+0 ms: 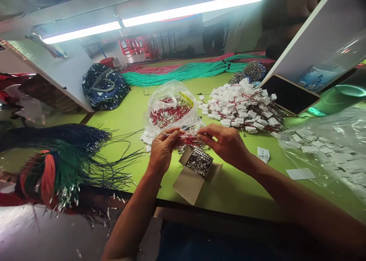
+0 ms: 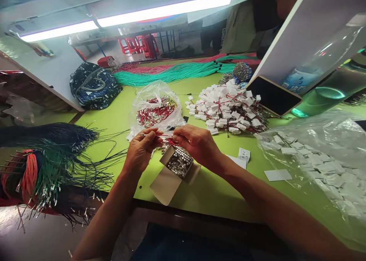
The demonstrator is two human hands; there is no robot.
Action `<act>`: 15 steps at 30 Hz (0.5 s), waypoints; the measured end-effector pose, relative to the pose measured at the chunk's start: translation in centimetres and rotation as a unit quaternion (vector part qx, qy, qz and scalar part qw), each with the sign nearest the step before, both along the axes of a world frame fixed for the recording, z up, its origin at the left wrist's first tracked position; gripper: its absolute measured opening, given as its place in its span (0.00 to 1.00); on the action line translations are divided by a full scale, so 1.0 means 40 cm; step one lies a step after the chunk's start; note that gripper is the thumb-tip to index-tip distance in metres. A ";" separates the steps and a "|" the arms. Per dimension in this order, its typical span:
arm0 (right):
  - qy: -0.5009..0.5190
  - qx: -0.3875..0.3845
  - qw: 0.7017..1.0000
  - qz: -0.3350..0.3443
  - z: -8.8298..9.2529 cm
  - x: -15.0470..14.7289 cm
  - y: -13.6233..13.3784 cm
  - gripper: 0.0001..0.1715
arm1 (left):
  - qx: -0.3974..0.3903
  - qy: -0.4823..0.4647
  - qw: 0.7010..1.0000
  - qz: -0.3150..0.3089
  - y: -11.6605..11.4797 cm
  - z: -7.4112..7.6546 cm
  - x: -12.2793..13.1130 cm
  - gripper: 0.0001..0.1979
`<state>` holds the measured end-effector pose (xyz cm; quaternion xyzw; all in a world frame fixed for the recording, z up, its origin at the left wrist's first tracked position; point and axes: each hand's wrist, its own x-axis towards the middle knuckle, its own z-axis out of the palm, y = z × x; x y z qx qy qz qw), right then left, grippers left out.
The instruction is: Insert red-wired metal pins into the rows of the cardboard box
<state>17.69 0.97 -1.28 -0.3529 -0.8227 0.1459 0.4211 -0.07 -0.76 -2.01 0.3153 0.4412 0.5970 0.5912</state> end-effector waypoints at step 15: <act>-0.268 -0.008 0.961 -0.072 -0.064 0.037 0.071 0.09 | 0.104 0.361 0.920 0.115 0.029 0.004 -0.085 0.10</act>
